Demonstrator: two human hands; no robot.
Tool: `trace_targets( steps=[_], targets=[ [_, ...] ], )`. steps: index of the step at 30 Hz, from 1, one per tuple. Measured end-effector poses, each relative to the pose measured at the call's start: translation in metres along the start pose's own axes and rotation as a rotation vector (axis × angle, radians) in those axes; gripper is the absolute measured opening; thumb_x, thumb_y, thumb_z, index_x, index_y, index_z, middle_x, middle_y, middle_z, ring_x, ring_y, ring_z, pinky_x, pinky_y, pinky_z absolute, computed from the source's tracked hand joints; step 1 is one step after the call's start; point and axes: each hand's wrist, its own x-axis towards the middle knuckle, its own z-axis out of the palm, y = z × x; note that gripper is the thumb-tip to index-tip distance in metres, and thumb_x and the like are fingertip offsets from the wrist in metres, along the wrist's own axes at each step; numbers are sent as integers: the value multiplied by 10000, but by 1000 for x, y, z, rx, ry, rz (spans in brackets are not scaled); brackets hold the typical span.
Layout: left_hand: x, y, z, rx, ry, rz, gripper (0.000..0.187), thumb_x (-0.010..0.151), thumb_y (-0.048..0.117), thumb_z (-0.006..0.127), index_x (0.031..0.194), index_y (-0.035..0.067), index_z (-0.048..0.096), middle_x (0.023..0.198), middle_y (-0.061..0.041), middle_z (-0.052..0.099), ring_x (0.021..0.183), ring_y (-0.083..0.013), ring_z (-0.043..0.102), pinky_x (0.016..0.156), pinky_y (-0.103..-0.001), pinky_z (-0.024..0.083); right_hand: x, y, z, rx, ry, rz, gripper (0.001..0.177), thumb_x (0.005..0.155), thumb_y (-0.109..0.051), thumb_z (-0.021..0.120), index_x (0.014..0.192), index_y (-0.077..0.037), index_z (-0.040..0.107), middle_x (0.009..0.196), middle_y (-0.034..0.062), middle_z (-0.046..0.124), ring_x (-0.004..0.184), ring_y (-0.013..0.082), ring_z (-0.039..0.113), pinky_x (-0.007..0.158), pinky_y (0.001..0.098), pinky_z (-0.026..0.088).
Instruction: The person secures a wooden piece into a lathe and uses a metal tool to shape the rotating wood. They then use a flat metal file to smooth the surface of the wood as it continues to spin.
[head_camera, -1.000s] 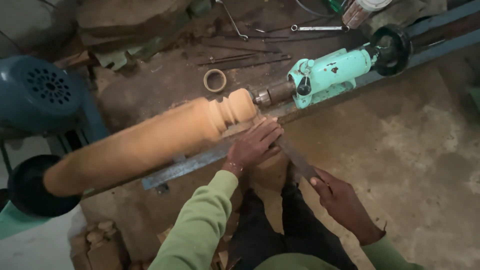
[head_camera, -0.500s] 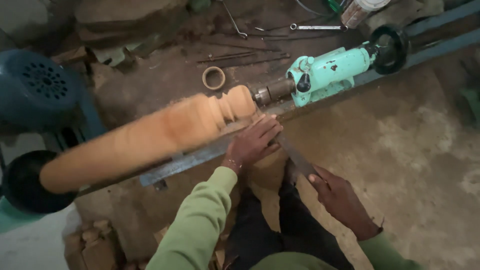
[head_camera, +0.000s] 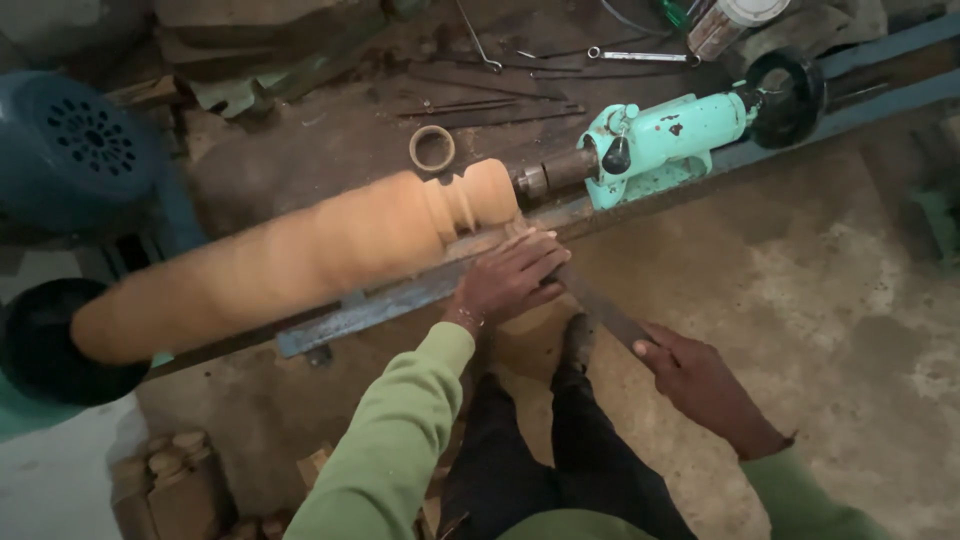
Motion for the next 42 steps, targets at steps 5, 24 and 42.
trace_targets(
  steps=[5,24,42],
  targets=[
    [2,3,0,6,10,-21,445,916,363,764,1301,168,658,1325,-19,667,1295,-249,644,1150,-399,512,8,10,-7,-47,-32,-23,491,992,-373,550,1435,-175,628,661,44,487,576,137,469,546,341,474],
    [-7,-8,10,-76,-124,-137,444,920,297,748,1340,211,637,1454,-9,606,1407,-285,564,1025,-421,549,-25,-24,39,105,89,112,475,987,-342,554,1428,-193,643,638,37,460,546,148,475,510,352,436],
    [-10,-14,3,-12,-86,47,527,1010,344,681,1453,86,558,1497,-87,568,1451,-291,521,1218,-439,446,-11,3,25,34,72,28,474,983,-337,563,1420,-171,646,663,39,495,564,136,479,526,331,466]
  ],
)
